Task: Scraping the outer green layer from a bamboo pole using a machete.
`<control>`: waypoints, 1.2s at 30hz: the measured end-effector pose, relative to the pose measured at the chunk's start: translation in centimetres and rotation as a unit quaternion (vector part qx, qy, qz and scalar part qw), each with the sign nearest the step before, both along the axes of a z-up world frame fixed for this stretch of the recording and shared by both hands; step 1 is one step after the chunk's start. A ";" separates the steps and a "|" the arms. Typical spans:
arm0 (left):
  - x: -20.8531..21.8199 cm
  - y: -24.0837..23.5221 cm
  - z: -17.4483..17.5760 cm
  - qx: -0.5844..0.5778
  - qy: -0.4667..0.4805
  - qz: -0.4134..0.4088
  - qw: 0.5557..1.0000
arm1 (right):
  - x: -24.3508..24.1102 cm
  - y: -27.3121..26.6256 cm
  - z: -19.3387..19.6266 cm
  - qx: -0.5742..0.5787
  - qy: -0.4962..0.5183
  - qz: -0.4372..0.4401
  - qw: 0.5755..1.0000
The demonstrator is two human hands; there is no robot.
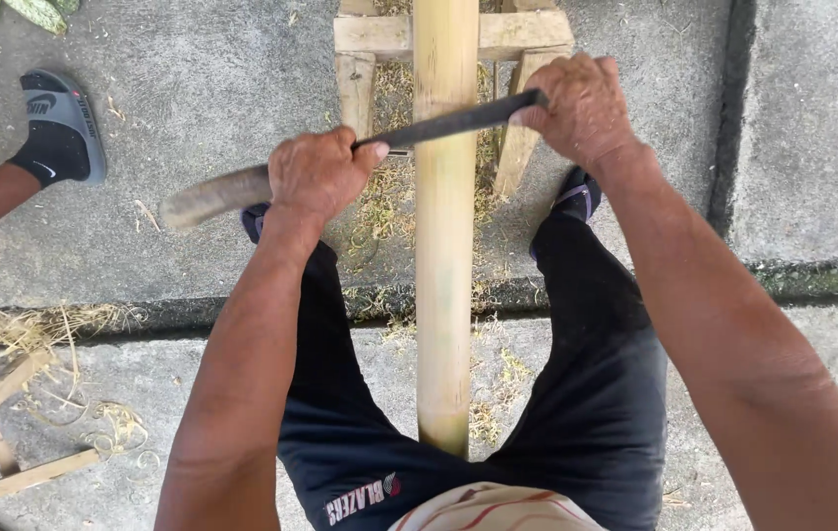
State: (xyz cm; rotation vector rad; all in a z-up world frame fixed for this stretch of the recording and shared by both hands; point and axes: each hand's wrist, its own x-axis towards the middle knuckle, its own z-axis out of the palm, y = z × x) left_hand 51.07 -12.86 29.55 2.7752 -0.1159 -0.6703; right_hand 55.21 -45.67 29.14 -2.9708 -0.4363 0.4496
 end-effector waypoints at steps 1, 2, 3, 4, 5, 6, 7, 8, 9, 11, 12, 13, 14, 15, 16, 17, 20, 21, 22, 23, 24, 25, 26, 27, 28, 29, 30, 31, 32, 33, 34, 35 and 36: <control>0.7 0.0 -0.6 0.002 0.002 0.001 1.000 | 0.4 -0.1 -0.1 0.002 0.002 0.001 1.000; 1.3 0.1 -1.2 0.003 -0.016 0.006 1.000 | 0.8 -0.3 -0.1 0.009 -0.014 -0.001 1.000; 1.9 0.1 -1.7 0.004 -0.033 0.011 0.999 | 1.1 -0.4 -0.1 0.016 -0.031 -0.004 0.999; 2.1 0.2 -2.0 0.004 -0.033 0.011 0.999 | 1.2 -0.8 -0.6 0.016 -0.030 -0.004 0.999; 2.3 0.2 -2.4 0.002 -0.051 0.009 0.999 | 1.2 -1.2 -1.1 0.045 -0.073 0.011 0.996; 2.4 0.2 -2.7 -0.001 -0.069 0.007 0.998 | 1.2 -1.6 -1.5 0.072 -0.115 0.027 0.990; 2.4 0.3 -3.1 -0.001 -0.069 0.007 0.998 | 1.3 -1.6 -1.4 0.071 -0.115 0.027 0.990; 2.4 0.4 -3.5 -0.011 -0.070 0.007 0.997 | 1.2 -1.6 -1.2 0.071 -0.124 0.034 0.989; 2.3 0.5 -3.8 -0.021 -0.071 0.007 0.997 | 1.1 -1.5 -1.0 0.072 -0.133 0.042 0.988; 2.2 0.4 -4.5 -0.030 -0.065 0.011 0.997 | 1.1 -1.7 -1.2 0.070 -0.147 0.046 0.986; 2.1 0.5 -4.8 -0.036 -0.060 0.016 0.997 | 1.1 -1.6 -1.2 0.070 -0.162 0.052 0.983; 1.9 0.4 -5.0 -0.038 -0.058 0.018 0.997 | 1.1 -1.7 -1.5 0.069 -0.160 0.053 0.983; 1.7 0.4 -5.1 -0.039 -0.063 0.018 0.997 | 1.2 -1.8 -1.8 0.064 -0.184 0.070 0.978; 1.5 0.4 -5.2 -0.039 -0.068 0.017 0.997 | 1.3 -1.9 -2.0 0.059 -0.208 0.087 0.973; 1.5 0.5 -5.4 -0.042 -0.070 0.018 0.996 | 1.2 -1.6 -1.6 0.057 -0.209 0.088 0.972; 1.5 0.6 -5.7 -0.047 -0.080 0.013 0.996 | 1.0 -1.3 -1.3 0.028 -0.214 0.081 0.973; 0.7 0.8 -6.8 -0.058 -0.097 0.003 0.994 | 0.0 -1.0 -0.8 0.015 -0.214 0.076 0.974; 0.3 1.0 -7.2 -0.063 -0.106 -0.002 0.992 | -0.4 -1.0 -0.7 0.032 -0.210 0.077 0.974; -0.1 1.1 -7.4 -0.065 -0.107 -0.002 0.992 | -0.8 -0.7 -0.5 0.030 -0.211 0.078 0.974; -0.6 1.2 -7.5 -0.069 -0.116 -0.004 0.991 | -1.1 -0.4 -0.3 0.009 -0.217 0.080 0.973; -1.1 1.2 -7.6 -0.073 -0.124 -0.006 0.990 | -1.6 -0.1 0.0 -0.012 -0.223 0.082 0.971; -1.6 1.1 -7.4 -0.075 -0.126 -0.006 0.989 | -2.2 -0.1 -0.1 -0.015 -0.224 0.083 0.971; -2.3 1.1 -7.2 -0.080 -0.111 -0.002 0.991 | -2.8 0.0 -0.2 -0.007 -0.202 0.068 0.977; -3.0 1.1 -6.9 -0.084 -0.096 0.003 0.992 | -3.4 0.2 -0.3 0.002 -0.179 0.053 0.982; -3.9 1.2 -6.7 -0.086 -0.098 0.005 0.991 | -4.3 0.3 -0.2 0.000 -0.180 0.055 0.982; -4.8 1.3 -6.4 -0.089 -0.078 0.005 0.993 | -5.2 0.4 -0.1 0.006 -0.179 0.056 0.982; -5.7 1.5 -6.2 -0.092 -0.058 0.007 0.994 | -6.0 0.6 -0.1 0.013 -0.177 0.058 0.982; -7.3 1.7 -6.4 -0.093 -0.060 0.008 0.994 | -7.8 0.9 0.4 0.012 -0.179 0.059 0.982; -8.7 2.0 -6.7 -0.100 -0.070 0.003 0.993 | -9.5 1.4 0.7 0.024 -0.185 0.063 0.980; -10.1 2.2 -7.1 -0.107 -0.079 -0.002 0.991 | -11.0 1.7 1.0 0.035 -0.191 0.066 0.979; -11.8 2.6 -7.2 -0.107 -0.080 0.000 0.991 | -12.5 2.1 1.1 0.035 -0.191 0.068 0.978; -13.3 3.0 -7.5 -0.105 -0.084 -0.005 0.991 | -14.0 2.5 1.1 0.034 -0.203 0.075 0.976; -14.9 3.3 -7.9 -0.104 -0.087 -0.012 0.991 | -15.6 2.7 1.0 0.032 -0.212 0.079 0.973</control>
